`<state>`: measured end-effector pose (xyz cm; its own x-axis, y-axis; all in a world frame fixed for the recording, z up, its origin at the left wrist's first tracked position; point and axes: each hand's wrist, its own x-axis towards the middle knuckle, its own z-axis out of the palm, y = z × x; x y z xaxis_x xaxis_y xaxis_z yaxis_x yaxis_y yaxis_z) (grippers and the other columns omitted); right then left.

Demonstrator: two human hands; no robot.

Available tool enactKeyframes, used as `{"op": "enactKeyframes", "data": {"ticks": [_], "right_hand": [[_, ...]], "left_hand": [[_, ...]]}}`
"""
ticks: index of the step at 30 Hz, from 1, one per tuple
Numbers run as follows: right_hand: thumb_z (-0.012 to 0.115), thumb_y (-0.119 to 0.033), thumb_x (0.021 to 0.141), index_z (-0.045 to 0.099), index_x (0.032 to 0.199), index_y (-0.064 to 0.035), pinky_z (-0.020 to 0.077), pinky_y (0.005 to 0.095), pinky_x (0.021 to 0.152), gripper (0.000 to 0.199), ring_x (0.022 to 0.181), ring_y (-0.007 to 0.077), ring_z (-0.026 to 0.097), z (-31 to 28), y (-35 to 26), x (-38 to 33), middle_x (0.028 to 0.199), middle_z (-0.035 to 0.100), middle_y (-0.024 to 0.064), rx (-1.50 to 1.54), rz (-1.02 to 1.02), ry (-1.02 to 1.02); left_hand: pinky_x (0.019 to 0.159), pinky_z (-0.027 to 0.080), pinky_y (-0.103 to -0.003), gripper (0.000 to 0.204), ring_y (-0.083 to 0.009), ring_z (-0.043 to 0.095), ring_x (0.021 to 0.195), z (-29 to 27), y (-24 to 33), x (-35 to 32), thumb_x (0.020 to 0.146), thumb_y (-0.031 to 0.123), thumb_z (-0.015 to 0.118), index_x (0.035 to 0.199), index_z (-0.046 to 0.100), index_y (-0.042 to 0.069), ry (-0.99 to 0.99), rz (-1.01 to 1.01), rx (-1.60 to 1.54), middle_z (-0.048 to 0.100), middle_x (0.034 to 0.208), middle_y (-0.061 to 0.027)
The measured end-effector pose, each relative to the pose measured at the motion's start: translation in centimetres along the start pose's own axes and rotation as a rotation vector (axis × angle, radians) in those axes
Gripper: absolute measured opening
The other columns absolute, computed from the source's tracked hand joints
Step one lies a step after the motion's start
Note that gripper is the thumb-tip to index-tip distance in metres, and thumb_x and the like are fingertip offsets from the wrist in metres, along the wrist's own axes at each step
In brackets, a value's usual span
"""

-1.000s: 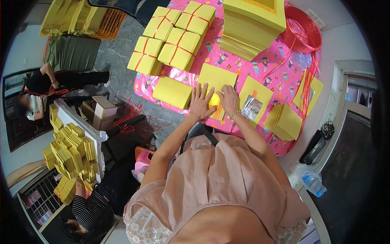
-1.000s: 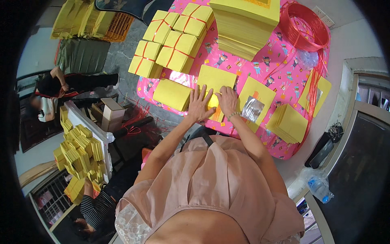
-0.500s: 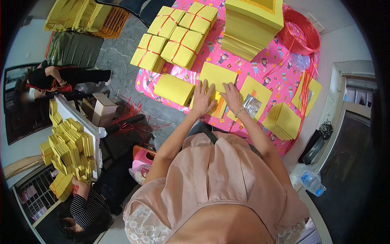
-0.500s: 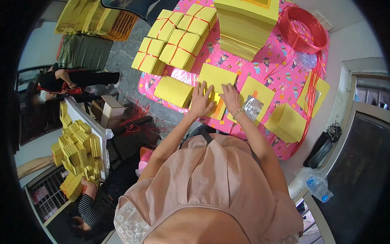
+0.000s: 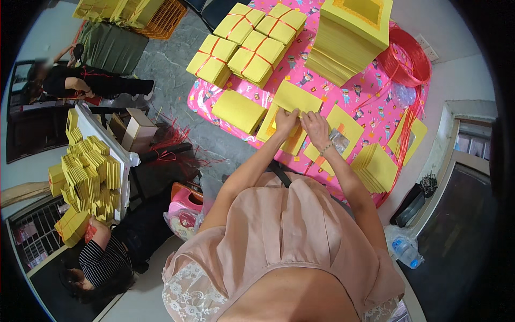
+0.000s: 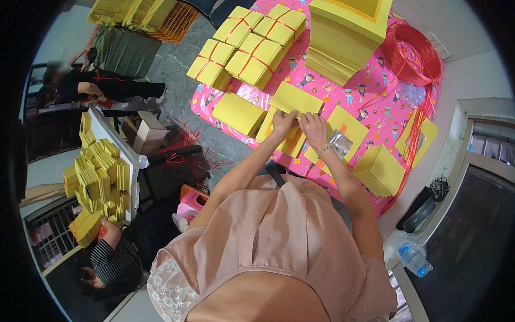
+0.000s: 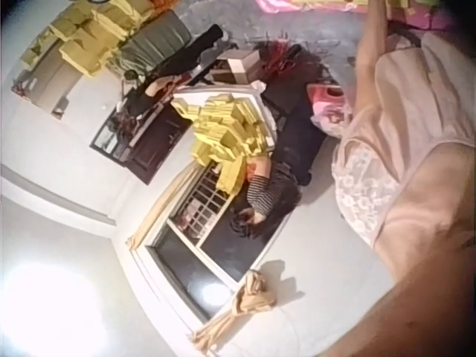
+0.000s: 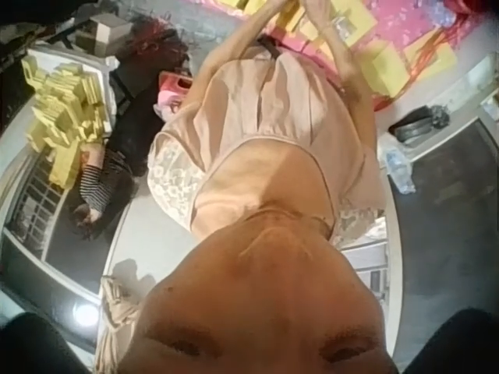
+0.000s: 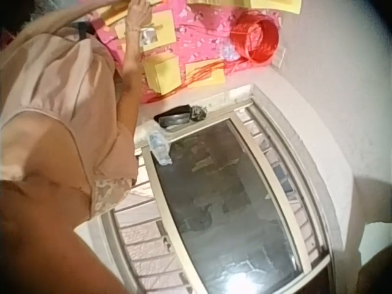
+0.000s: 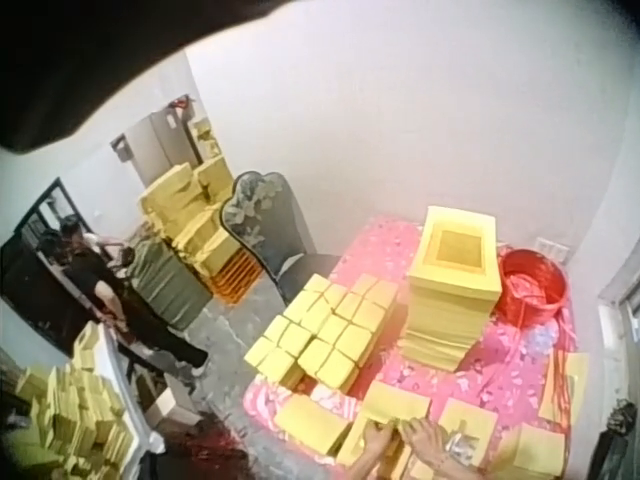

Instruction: Folding and stacking yellow ceremonial paper products with silver inserts.

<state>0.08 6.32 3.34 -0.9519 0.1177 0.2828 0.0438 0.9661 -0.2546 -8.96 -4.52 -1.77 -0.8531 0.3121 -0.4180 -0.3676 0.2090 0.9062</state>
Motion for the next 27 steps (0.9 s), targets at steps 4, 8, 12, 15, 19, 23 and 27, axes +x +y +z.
{"op": "enactKeyframes", "data": {"ticks": [4, 8, 12, 15, 19, 23, 27], "right_hand": [[0.07, -0.023, 0.081, 0.063, 0.103, -0.0072, 0.0444, 0.0375, 0.076, 0.028, 0.084, 0.0231, 0.057, -1.6, -1.1, -0.1, 0.09, 0.057, 0.0055, 0.071, 0.001, 0.011], [0.069, -0.023, 0.082, 0.063, 0.109, -0.0067, 0.0431, 0.0387, 0.078, 0.032, 0.09, 0.0249, 0.056, -4.2, -3.3, -1.0, 0.096, 0.058, 0.0073, 0.2, 0.003, 0.061], [0.068, -0.019, 0.084, 0.062, 0.115, -0.007, 0.0423, 0.0392, 0.081, 0.035, 0.094, 0.027, 0.055, -4.8, -4.8, -3.2, 0.102, 0.056, 0.0094, 0.302, 0.095, 0.074], [0.066, -0.015, 0.084, 0.062, 0.113, -0.0068, 0.0426, 0.0395, 0.08, 0.03, 0.095, 0.0271, 0.055, -4.2, -4.9, -5.2, 0.103, 0.055, 0.0093, 0.301, 0.171, 0.008], [0.066, -0.013, 0.084, 0.062, 0.111, -0.0065, 0.0431, 0.0402, 0.082, 0.029, 0.095, 0.0276, 0.055, -3.7, -4.9, -6.8, 0.102, 0.055, 0.0097, 0.304, 0.167, -0.038], [0.065, -0.01, 0.083, 0.062, 0.11, -0.0055, 0.0448, 0.0403, 0.083, 0.027, 0.096, 0.0286, 0.055, -3.6, -5.0, -7.3, 0.102, 0.056, 0.0105, 0.342, 0.188, -0.064], [0.063, -0.007, 0.083, 0.063, 0.109, -0.0052, 0.0461, 0.04, 0.082, 0.026, 0.095, 0.0294, 0.055, -3.6, -5.1, -7.3, 0.101, 0.056, 0.0112, 0.359, 0.209, -0.072]], "left_hand": [[0.052, 0.046, -0.028, 0.029, -0.011, 0.06, 0.062, -1.1, -0.3, -0.3, 0.082, 0.017, 0.069, 0.104, 0.06, 0.0, 0.012, -0.037, 0.067, 0.065, 0.075, -0.0051], [0.053, 0.048, -0.026, 0.026, -0.0102, 0.061, 0.064, -5.5, 2.3, -3.9, 0.085, 0.012, 0.067, 0.107, 0.058, 0.0, -0.139, 0.069, -0.039, 0.064, 0.076, -0.004], [0.056, 0.052, -0.026, 0.028, -0.0112, 0.063, 0.067, -12.1, 4.3, -7.2, 0.088, 0.011, 0.066, 0.112, 0.055, 0.001, -0.151, -0.012, -0.153, 0.065, 0.081, -0.0038], [0.064, 0.054, -0.025, 0.03, -0.0093, 0.063, 0.071, -16.8, 4.2, -7.3, 0.09, 0.014, 0.067, 0.115, 0.055, 0.003, -0.103, -0.053, -0.192, 0.066, 0.085, -0.0012], [0.066, 0.054, -0.027, 0.031, -0.0073, 0.06, 0.067, -21.6, 4.4, -5.4, 0.089, 0.014, 0.068, 0.115, 0.055, 0.004, 0.018, -0.019, -0.193, 0.066, 0.084, 0.0005], [0.064, 0.053, -0.027, 0.026, -0.0052, 0.055, 0.062, -22.9, 4.1, -3.5, 0.089, 0.014, 0.069, 0.109, 0.056, 0.006, 0.049, -0.007, -0.127, 0.06, 0.076, 0.0038], [0.062, 0.053, -0.026, 0.024, -0.0038, 0.051, 0.06, -22.8, 3.2, -2.4, 0.088, 0.012, 0.07, 0.107, 0.055, 0.006, 0.014, -0.025, -0.081, 0.052, 0.068, 0.0073]]}}
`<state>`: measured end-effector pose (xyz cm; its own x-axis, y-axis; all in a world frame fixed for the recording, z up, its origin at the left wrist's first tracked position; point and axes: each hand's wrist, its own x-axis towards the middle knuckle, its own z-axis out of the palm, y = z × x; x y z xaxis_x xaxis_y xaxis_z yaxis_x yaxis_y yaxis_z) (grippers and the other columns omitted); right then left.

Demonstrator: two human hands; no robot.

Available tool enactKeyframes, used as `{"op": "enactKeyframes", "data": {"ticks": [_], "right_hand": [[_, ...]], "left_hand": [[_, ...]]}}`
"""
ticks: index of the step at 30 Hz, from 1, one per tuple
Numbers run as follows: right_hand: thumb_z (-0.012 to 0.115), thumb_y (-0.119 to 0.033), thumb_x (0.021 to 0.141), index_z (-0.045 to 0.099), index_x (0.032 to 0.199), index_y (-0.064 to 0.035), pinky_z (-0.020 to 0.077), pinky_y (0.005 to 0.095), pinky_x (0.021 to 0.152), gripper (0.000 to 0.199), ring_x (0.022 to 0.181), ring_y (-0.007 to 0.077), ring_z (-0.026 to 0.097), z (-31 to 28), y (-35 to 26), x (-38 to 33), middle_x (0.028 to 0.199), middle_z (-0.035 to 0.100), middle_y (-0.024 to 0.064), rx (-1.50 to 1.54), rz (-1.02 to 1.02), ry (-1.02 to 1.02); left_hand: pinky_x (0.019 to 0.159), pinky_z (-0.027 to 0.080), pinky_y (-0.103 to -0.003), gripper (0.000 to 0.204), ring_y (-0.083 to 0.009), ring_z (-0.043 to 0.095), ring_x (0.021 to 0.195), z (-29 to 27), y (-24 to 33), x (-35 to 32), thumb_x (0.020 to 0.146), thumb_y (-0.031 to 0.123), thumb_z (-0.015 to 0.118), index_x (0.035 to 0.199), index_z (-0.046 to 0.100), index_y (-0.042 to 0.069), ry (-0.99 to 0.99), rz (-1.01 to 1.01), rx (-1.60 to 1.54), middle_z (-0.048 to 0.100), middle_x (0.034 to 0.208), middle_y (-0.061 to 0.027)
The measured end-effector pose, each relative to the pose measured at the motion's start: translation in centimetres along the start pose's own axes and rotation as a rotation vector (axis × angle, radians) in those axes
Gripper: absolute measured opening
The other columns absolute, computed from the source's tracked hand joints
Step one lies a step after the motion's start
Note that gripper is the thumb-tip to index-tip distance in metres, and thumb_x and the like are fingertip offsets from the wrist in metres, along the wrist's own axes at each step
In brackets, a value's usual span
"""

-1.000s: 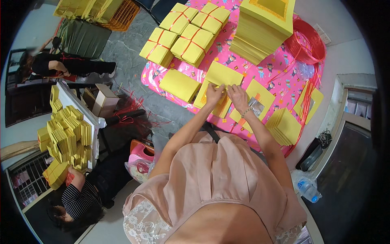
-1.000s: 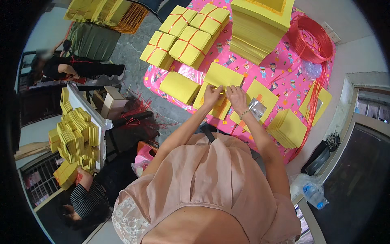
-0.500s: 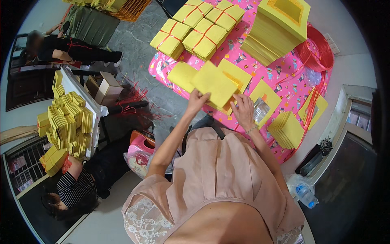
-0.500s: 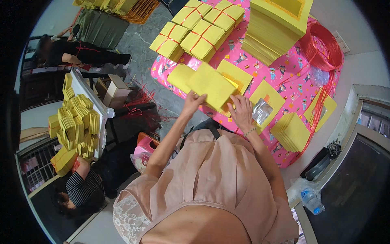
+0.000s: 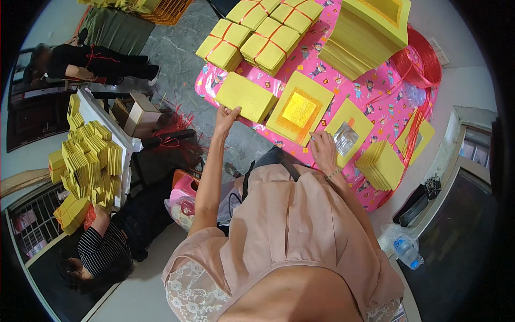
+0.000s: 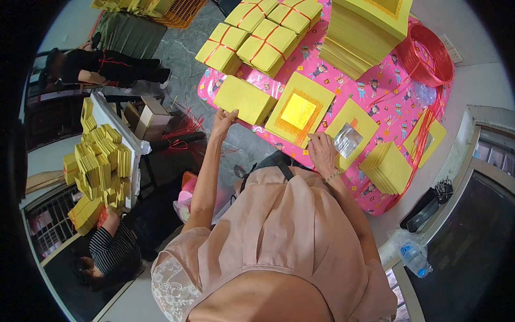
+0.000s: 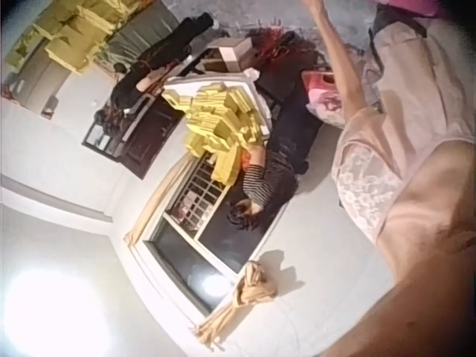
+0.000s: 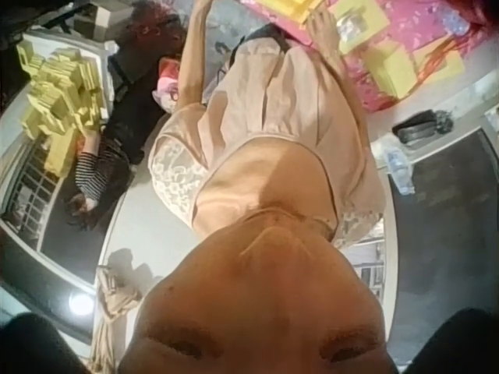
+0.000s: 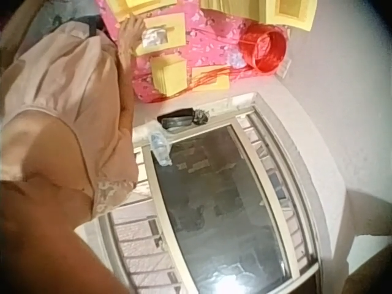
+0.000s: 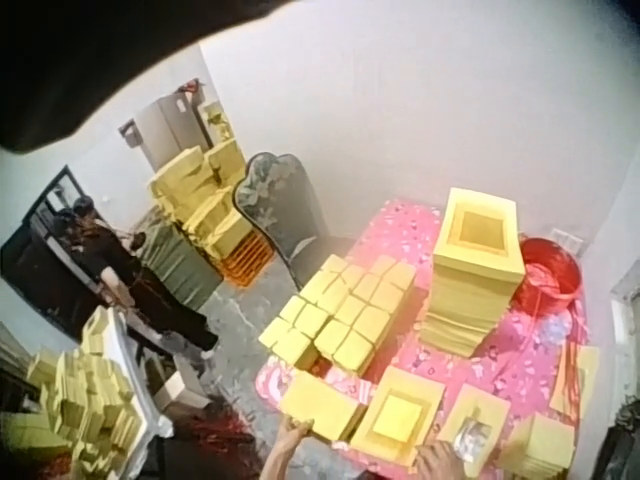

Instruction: Folding and stacking yellow ceremonial paper products with silver inserts.

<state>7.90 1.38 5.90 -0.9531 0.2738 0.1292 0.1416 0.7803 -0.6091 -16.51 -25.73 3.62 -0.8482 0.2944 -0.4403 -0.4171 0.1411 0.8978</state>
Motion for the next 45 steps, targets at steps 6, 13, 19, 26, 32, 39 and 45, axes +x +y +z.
{"op": "enactKeyframes", "data": {"ticks": [6, 13, 19, 26, 32, 39, 45], "right_hand": [[0.061, -0.007, 0.086, 0.061, 0.108, -0.0028, 0.0464, 0.0398, 0.083, 0.022, 0.094, 0.0315, 0.056, 0.4, -0.1, 0.1, 0.099, 0.056, 0.013, 0.005, 0.014, -0.033], [0.062, -0.007, 0.083, 0.063, 0.105, -0.0041, 0.0455, 0.041, 0.081, 0.022, 0.091, 0.0298, 0.055, 1.4, 0.5, -0.4, 0.097, 0.055, 0.0112, 0.015, 0.005, -0.038], [0.062, -0.007, 0.083, 0.063, 0.105, -0.0042, 0.0451, 0.0417, 0.082, 0.022, 0.092, 0.0298, 0.055, 1.4, 0.6, -0.3, 0.097, 0.055, 0.0109, 0.02, 0.016, -0.067], [0.065, -0.013, 0.082, 0.061, 0.108, -0.0055, 0.0448, 0.0416, 0.084, 0.028, 0.095, 0.0299, 0.054, 1.4, 0.1, 0.1, 0.1, 0.055, 0.0109, -0.026, -0.029, -0.135], [0.072, -0.018, 0.077, 0.058, 0.113, -0.0063, 0.0434, 0.0411, 0.088, 0.04, 0.099, 0.0297, 0.052, 2.1, -0.1, 0.1, 0.103, 0.054, 0.0111, -0.06, -0.045, -0.204], [0.073, -0.02, 0.076, 0.056, 0.114, -0.0066, 0.0448, 0.0412, 0.085, 0.044, 0.1, 0.0308, 0.051, 2.6, 0.0, 0.4, 0.104, 0.053, 0.0115, -0.096, -0.059, -0.212], [0.073, -0.016, 0.073, 0.057, 0.109, -0.0076, 0.0457, 0.0381, 0.085, 0.041, 0.098, 0.0284, 0.053, 3.0, 0.1, 0.3, 0.101, 0.053, 0.01, -0.099, -0.066, -0.223]], "left_hand": [[0.058, 0.056, -0.027, 0.029, -0.013, 0.065, 0.068, 0.2, -1.7, 0.5, 0.088, 0.003, 0.067, 0.113, 0.052, 0.001, -0.005, -0.033, -0.007, 0.064, 0.082, -0.0013], [0.056, 0.057, -0.028, 0.026, -0.0144, 0.065, 0.065, 0.6, -2.2, 1.0, 0.087, 0.004, 0.067, 0.109, 0.054, -0.001, -0.004, -0.054, -0.024, 0.066, 0.08, -0.0041], [0.053, 0.055, -0.028, 0.026, -0.0161, 0.066, 0.064, 1.0, -3.0, 2.1, 0.085, 0.006, 0.07, 0.105, 0.056, -0.002, 0.09, -0.076, 0.076, 0.066, 0.082, -0.0072], [0.055, 0.05, -0.028, 0.053, -0.0157, 0.063, 0.065, -0.1, -6.5, 3.8, 0.071, 0.023, 0.083, 0.104, 0.052, -0.004, 0.351, 0.063, 0.506, 0.062, 0.081, -0.0094], [0.052, 0.053, -0.029, 0.057, -0.016, 0.063, 0.061, 1.3, -3.9, 2.3, 0.073, 0.017, 0.082, 0.106, 0.042, -0.005, 0.321, 0.003, 0.299, 0.06, 0.076, -0.009], [0.048, 0.054, -0.029, 0.057, -0.0169, 0.062, 0.055, 1.2, -3.8, 1.8, 0.075, 0.013, 0.08, 0.11, 0.039, -0.004, 0.286, 0.022, 0.089, 0.06, 0.073, -0.0096], [0.077, 0.05, -0.043, 0.071, -0.0287, 0.061, 0.089, 1.9, -1.5, 0.3, 0.076, 0.022, 0.078, 0.127, 0.038, -0.008, 0.452, 0.257, 0.638, 0.058, 0.097, -0.0213]]}}
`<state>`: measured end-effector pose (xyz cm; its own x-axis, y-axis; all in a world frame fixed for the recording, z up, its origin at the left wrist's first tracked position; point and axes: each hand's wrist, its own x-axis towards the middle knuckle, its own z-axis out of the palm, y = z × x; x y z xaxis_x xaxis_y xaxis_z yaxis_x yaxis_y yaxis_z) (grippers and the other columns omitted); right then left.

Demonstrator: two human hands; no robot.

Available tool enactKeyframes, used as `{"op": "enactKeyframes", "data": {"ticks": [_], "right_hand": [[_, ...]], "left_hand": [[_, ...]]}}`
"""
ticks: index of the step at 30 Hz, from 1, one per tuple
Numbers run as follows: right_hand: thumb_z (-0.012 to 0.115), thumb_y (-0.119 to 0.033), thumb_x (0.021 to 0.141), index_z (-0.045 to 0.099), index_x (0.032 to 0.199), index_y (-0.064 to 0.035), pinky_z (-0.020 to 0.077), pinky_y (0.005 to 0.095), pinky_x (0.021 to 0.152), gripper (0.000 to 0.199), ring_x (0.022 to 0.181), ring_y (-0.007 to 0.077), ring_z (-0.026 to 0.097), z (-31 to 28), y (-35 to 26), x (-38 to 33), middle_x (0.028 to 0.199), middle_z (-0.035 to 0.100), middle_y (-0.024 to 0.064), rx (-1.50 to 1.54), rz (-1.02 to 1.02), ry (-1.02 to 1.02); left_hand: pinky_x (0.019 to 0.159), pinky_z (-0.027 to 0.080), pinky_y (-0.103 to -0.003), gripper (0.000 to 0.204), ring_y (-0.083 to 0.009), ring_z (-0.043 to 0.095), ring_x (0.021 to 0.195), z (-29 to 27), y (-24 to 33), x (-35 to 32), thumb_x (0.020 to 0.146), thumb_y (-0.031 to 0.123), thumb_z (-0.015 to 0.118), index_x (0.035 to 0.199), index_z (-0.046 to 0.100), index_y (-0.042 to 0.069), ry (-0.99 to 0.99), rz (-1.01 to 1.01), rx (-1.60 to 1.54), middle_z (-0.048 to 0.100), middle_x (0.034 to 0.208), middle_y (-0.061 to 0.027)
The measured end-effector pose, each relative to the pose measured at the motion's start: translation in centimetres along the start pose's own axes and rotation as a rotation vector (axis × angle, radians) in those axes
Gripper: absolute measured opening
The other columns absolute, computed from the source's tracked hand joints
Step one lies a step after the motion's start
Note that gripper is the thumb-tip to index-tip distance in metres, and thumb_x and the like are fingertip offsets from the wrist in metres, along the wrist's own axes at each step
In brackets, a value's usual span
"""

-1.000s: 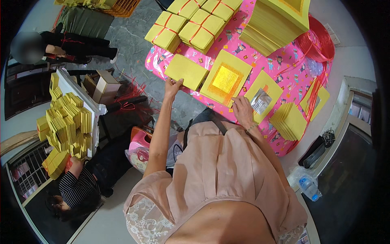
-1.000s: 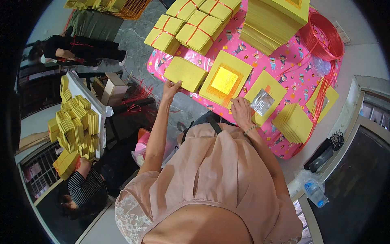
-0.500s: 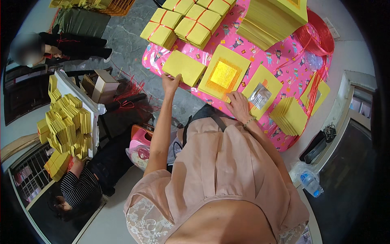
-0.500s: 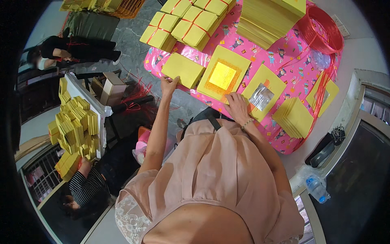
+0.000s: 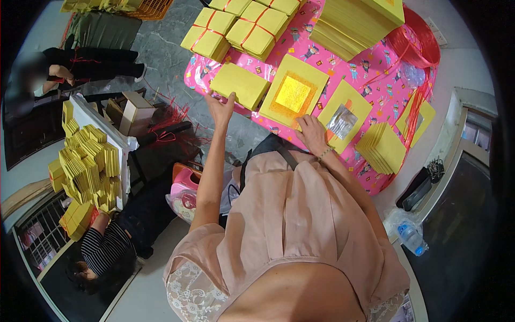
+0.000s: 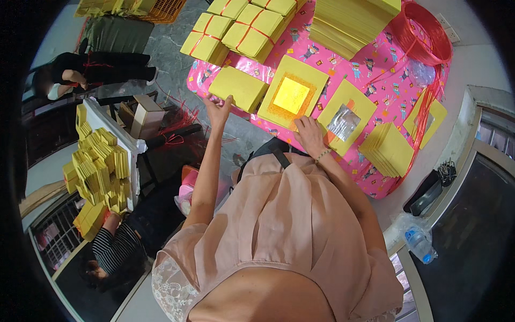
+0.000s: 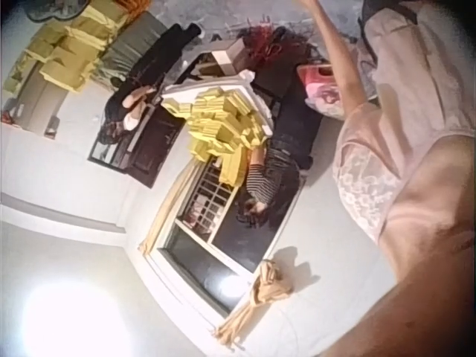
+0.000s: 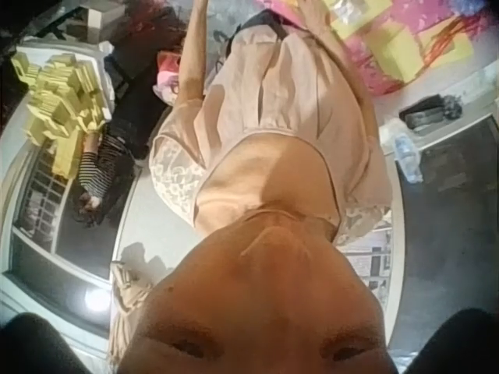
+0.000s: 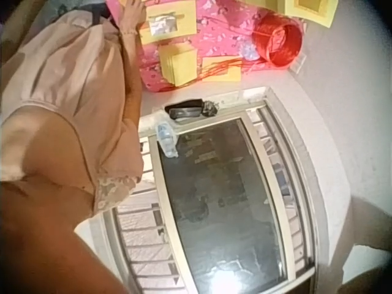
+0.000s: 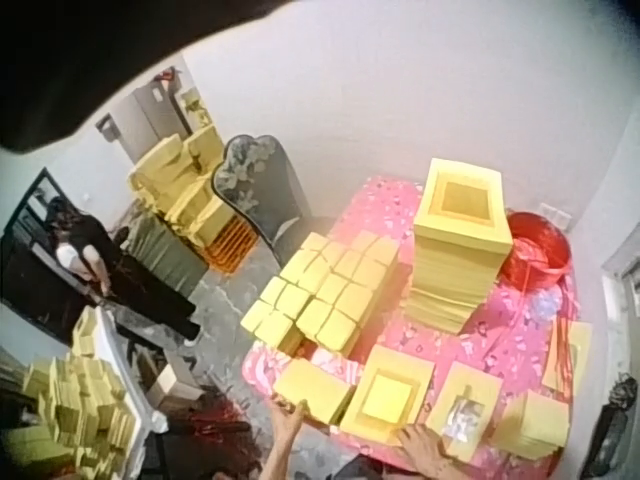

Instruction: Folding and stacking yellow ceremonial paper products with silver inserts.

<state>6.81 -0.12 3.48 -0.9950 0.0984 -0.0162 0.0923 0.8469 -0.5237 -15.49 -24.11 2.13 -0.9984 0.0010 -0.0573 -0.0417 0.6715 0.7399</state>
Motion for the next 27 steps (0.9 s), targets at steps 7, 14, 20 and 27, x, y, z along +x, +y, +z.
{"op": "enactKeyframes", "data": {"ticks": [7, 14, 20, 27], "right_hand": [[0.071, -0.014, 0.075, 0.063, 0.096, -0.006, 0.049, 0.039, 0.079, 0.024, 0.091, 0.0283, 0.058, 0.6, 1.1, -0.3, 0.094, 0.058, 0.0097, 0.043, -0.025, 0.094], [0.069, -0.015, 0.08, 0.067, 0.08, -0.0034, 0.0494, 0.0395, 0.078, 0.011, 0.085, 0.0296, 0.061, -0.8, 1.3, 0.4, 0.089, 0.063, 0.01, 0.229, 0.055, 0.054], [0.068, -0.017, 0.082, 0.068, 0.079, -0.002, 0.0487, 0.0399, 0.076, 0.015, 0.086, 0.0306, 0.061, -1.0, 1.7, 1.1, 0.087, 0.062, 0.0112, 0.293, 0.153, -0.02], [0.066, -0.018, 0.083, 0.065, 0.076, -0.0007, 0.0481, 0.0397, 0.071, 0.019, 0.081, 0.0297, 0.061, -0.4, 2.3, 1.4, 0.083, 0.061, 0.0116, 0.337, 0.186, -0.012]], "left_hand": [[0.09, 0.043, -0.045, 0.054, -0.038, 0.052, 0.104, -1.2, 8.6, -3.2, 0.078, 0.018, 0.071, 0.124, 0.051, -0.002, -0.054, 0.588, 0.047, 0.055, 0.109, -0.0209], [0.09, 0.048, -0.04, 0.041, -0.0347, 0.056, 0.106, 3.5, 7.9, -6.7, 0.071, 0.009, 0.072, 0.111, 0.063, 0.004, -0.842, 0.866, 0.124, 0.06, 0.112, -0.0136], [0.088, 0.048, -0.039, 0.037, -0.0313, 0.055, 0.102, 5.4, 6.7, -7.1, 0.069, 0.008, 0.071, 0.105, 0.065, 0.007, -0.851, 0.897, 0.24, 0.061, 0.105, -0.0113], [0.087, 0.048, -0.039, 0.03, -0.0303, 0.055, 0.099, 5.7, 6.5, -6.6, 0.07, 0.009, 0.071, 0.1, 0.068, 0.009, -0.883, 0.841, 0.215, 0.062, 0.1, -0.0094]]}}
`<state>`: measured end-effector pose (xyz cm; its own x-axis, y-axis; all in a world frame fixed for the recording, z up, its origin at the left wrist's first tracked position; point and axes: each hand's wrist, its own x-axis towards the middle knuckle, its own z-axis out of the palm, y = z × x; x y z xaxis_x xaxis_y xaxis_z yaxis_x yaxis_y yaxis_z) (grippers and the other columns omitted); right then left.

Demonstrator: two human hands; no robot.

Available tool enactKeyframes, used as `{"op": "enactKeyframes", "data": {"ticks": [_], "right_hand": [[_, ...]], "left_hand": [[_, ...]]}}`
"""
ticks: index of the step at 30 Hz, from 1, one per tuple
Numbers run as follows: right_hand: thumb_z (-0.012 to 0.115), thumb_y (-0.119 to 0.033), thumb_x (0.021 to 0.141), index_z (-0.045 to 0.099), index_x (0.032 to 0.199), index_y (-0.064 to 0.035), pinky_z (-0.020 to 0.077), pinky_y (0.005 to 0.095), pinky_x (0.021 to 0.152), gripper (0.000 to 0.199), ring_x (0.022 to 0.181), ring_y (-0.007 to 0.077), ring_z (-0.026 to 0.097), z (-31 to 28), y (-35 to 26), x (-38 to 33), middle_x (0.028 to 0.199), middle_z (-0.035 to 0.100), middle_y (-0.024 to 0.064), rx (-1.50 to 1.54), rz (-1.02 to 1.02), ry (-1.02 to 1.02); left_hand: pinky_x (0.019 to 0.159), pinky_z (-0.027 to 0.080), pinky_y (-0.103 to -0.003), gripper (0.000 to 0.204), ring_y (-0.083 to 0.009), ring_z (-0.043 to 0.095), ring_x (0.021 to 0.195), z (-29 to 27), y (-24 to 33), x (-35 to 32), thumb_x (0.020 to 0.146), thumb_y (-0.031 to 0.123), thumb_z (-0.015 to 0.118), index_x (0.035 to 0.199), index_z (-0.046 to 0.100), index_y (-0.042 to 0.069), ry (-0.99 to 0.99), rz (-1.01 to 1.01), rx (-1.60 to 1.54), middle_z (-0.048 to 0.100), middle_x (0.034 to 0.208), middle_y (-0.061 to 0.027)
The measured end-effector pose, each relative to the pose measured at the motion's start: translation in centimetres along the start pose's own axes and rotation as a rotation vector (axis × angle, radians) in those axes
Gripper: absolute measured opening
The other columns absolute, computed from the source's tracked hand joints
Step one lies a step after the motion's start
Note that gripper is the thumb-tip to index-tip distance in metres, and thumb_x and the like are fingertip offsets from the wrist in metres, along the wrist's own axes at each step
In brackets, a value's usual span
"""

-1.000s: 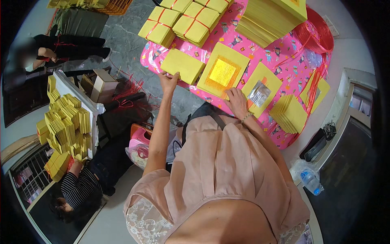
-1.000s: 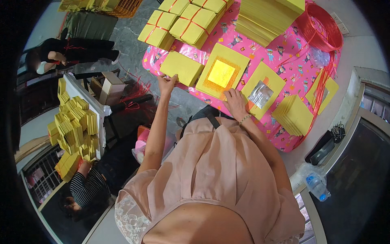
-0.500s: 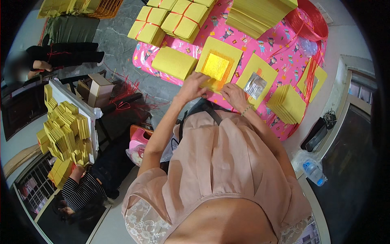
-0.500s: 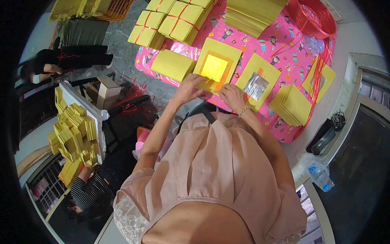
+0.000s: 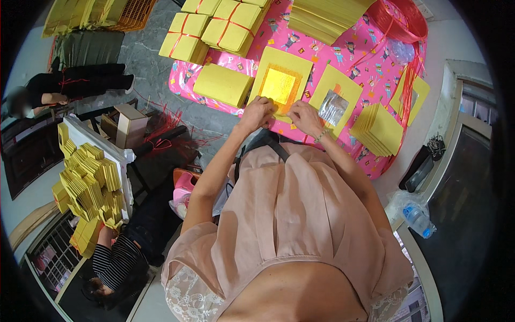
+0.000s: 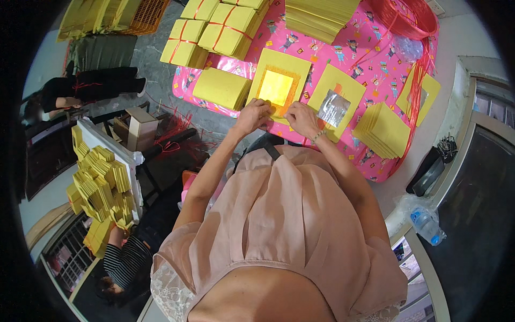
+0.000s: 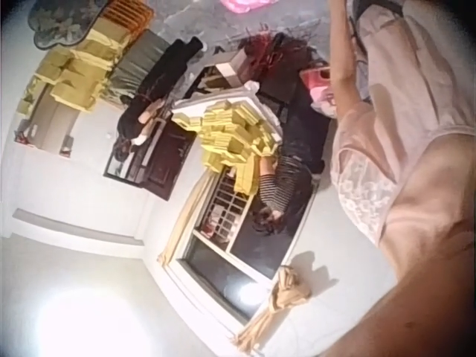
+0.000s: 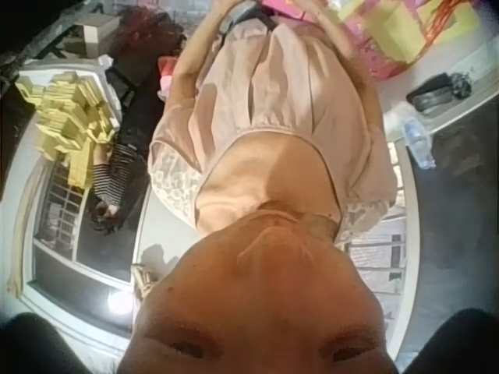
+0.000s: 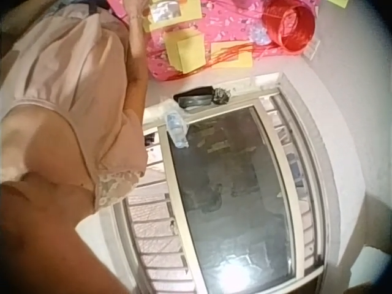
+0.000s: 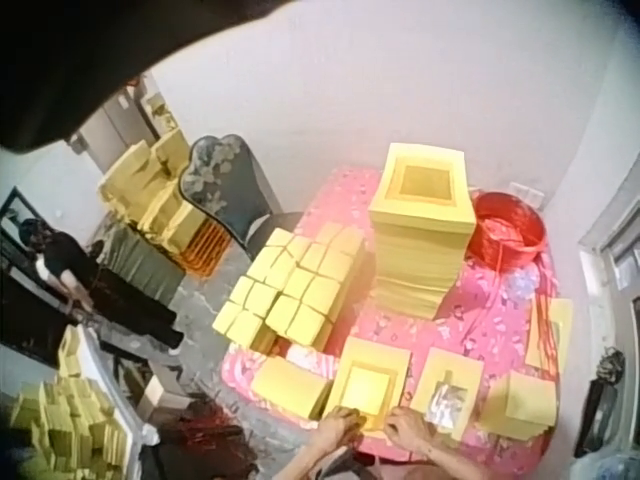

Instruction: Folding and stacking yellow ceremonial paper products with silver inserts.

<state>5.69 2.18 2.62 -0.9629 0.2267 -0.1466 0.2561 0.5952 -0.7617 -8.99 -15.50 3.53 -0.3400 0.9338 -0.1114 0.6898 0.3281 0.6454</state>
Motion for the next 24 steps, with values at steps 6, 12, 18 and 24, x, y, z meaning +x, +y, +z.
{"op": "enactKeyframes", "data": {"ticks": [6, 12, 18, 24], "right_hand": [[0.065, -0.019, 0.085, 0.064, 0.077, -0.0002, 0.0477, 0.0401, 0.072, 0.02, 0.082, 0.0306, 0.06, 0.2, 0.1, 0.0, 0.083, 0.06, 0.0121, 0.017, -0.001, 0.031], [0.064, -0.019, 0.086, 0.064, 0.078, -0.0003, 0.0474, 0.0403, 0.072, 0.021, 0.082, 0.0309, 0.06, 0.2, -0.1, -0.3, 0.084, 0.06, 0.0126, 0.036, 0.011, 0.031], [0.066, -0.02, 0.085, 0.063, 0.083, -0.002, 0.0482, 0.0406, 0.075, 0.019, 0.085, 0.0312, 0.06, 0.4, 0.2, -0.5, 0.088, 0.059, 0.0121, -0.015, -0.064, 0.032], [0.071, -0.02, 0.079, 0.06, 0.092, -0.0036, 0.0471, 0.0404, 0.08, 0.024, 0.095, 0.0296, 0.056, 0.2, -1.5, -1.1, 0.092, 0.056, 0.0108, -0.186, -0.194, 0.07]], "left_hand": [[0.087, 0.049, -0.04, 0.025, -0.0316, 0.057, 0.1, -0.3, 0.0, 0.2, 0.072, 0.009, 0.074, 0.096, 0.067, 0.008, -0.066, -0.103, -0.07, 0.062, 0.104, -0.0096], [0.086, 0.049, -0.04, 0.023, -0.0319, 0.057, 0.099, -0.3, 0.0, 0.0, 0.072, 0.01, 0.074, 0.094, 0.067, 0.008, -0.06, -0.092, -0.068, 0.063, 0.102, -0.0091], [0.083, 0.05, -0.039, 0.022, -0.0297, 0.059, 0.096, -0.2, 0.1, 0.0, 0.073, 0.01, 0.073, 0.094, 0.067, 0.009, -0.019, -0.051, -0.037, 0.064, 0.101, -0.0066], [0.077, 0.052, -0.04, 0.014, -0.0282, 0.061, 0.094, -0.7, 0.9, 0.0, 0.078, 0.012, 0.067, 0.091, 0.065, 0.009, -0.028, -0.022, 0.07, 0.062, 0.096, -0.0067]]}}
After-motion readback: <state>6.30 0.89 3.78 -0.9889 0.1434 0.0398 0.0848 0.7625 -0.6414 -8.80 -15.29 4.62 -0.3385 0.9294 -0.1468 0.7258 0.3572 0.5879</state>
